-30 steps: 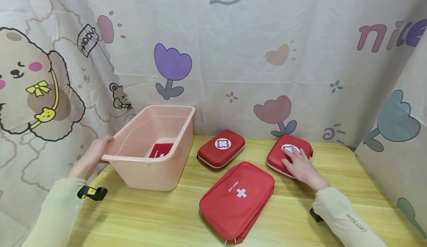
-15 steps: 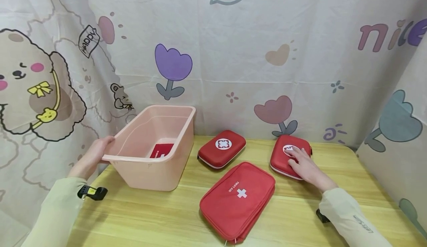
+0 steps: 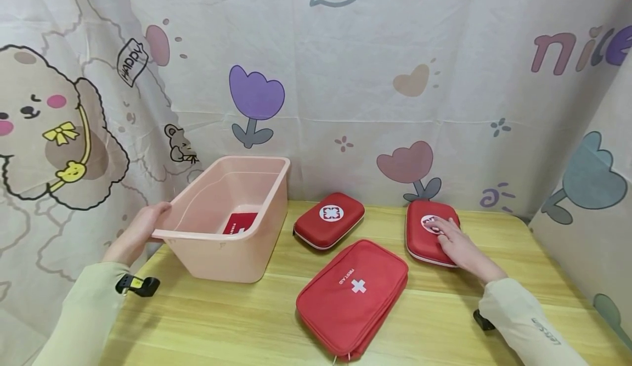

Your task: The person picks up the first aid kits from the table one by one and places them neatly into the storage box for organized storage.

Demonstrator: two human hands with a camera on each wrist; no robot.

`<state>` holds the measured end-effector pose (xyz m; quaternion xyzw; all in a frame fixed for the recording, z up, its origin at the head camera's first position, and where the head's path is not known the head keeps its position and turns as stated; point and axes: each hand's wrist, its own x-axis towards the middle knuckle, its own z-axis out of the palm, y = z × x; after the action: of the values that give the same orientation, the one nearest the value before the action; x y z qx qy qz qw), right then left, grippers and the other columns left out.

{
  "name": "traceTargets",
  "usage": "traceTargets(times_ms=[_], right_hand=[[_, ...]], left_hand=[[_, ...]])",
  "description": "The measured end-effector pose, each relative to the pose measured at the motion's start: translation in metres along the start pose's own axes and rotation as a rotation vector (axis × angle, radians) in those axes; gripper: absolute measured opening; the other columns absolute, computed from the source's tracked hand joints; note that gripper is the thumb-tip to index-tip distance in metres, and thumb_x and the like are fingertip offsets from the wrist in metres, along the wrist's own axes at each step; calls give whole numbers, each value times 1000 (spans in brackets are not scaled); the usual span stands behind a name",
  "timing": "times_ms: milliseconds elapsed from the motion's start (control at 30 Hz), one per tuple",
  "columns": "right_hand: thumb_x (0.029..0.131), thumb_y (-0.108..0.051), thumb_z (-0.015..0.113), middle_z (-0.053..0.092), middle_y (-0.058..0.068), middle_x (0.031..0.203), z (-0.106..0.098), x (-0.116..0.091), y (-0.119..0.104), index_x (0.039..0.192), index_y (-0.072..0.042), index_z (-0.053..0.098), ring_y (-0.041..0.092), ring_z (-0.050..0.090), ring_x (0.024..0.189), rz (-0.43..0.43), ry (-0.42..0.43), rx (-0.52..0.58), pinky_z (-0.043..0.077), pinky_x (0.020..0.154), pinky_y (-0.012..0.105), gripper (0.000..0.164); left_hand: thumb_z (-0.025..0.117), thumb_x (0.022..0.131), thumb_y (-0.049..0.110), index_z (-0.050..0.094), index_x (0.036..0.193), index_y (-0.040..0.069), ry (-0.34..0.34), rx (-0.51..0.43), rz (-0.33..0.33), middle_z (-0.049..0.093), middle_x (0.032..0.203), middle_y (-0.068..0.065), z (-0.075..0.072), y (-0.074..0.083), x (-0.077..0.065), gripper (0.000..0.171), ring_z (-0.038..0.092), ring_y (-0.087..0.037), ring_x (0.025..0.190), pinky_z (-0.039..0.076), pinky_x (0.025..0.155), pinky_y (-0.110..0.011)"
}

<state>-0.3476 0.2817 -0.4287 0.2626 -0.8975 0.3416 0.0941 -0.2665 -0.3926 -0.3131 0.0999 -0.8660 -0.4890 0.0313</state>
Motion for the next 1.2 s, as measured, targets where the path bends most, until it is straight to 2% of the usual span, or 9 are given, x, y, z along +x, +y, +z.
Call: traceTargets(times_ms=[167, 267, 367, 567, 667, 767, 900, 1000, 1200], right_hand=[[94, 7, 40, 33, 39, 140, 1, -1, 0, 129, 8, 49, 66, 16, 130, -47, 25, -4, 5, 111, 66, 36], [96, 4, 41, 33, 39, 140, 0, 1, -2, 129, 8, 50, 63, 22, 129, -5, 29, -44, 13, 109, 68, 34], [101, -9, 43, 35, 39, 139, -3, 4, -7, 134, 10, 45, 58, 32, 125, 124, 37, -123, 26, 102, 70, 38], [101, -53, 40, 37, 43, 128, -15, 12, -14, 143, 21, 13, 52, 45, 106, 474, -33, -220, 43, 86, 63, 89], [97, -62, 40, 37, 44, 120, -19, 15, -16, 139, 25, 2, 50, 46, 102, 585, -121, -163, 44, 85, 56, 104], [95, -62, 44, 39, 42, 115, -19, 18, -16, 135, 27, 3, 49, 46, 103, 623, -180, -97, 44, 88, 54, 106], [94, -56, 52, 47, 33, 108, -19, 18, -13, 130, 24, 20, 39, 52, 94, 605, -184, -31, 49, 79, 42, 94], [94, -51, 57, 52, 23, 103, -21, 17, -9, 128, 19, 27, 28, 54, 87, 609, -177, 85, 49, 70, 34, 83], [93, -48, 60, 52, 19, 105, -29, 16, -2, 136, 17, 19, 25, 55, 88, 706, -198, 288, 53, 70, 37, 88]], left_hand=[[21, 104, 39, 32, 143, -12, -1, 1, 6, 49, 127, -30, -1, -1, 0, 65, 59, -15, 85, 55, 69, -31], [22, 104, 40, 32, 143, -12, 3, -7, 4, 49, 126, -30, -1, -1, 0, 65, 59, -14, 84, 55, 69, -31], [23, 104, 40, 32, 143, -12, 6, -13, -1, 48, 126, -30, -1, -2, 1, 65, 59, -15, 84, 55, 68, -31], [23, 104, 40, 32, 143, -11, 11, -14, -4, 47, 127, -29, -1, -1, 2, 65, 59, -21, 92, 55, 69, -31], [23, 104, 40, 32, 143, -12, 9, -13, -6, 47, 128, -30, 0, -1, 2, 65, 58, -24, 95, 55, 69, -31], [23, 104, 40, 31, 143, -11, 6, -13, -9, 46, 128, -30, 1, -2, 2, 65, 58, -25, 96, 54, 70, -31], [23, 104, 39, 32, 143, -11, 12, -20, -8, 45, 129, -31, 3, -2, 2, 64, 57, -27, 98, 54, 69, -31], [23, 104, 38, 31, 143, -11, 16, -25, -14, 44, 130, -32, 3, -2, 2, 64, 56, -30, 101, 54, 69, -31], [22, 104, 39, 31, 143, -12, 16, -18, -10, 47, 128, -31, 1, -1, 1, 64, 58, -26, 97, 55, 69, -31]])
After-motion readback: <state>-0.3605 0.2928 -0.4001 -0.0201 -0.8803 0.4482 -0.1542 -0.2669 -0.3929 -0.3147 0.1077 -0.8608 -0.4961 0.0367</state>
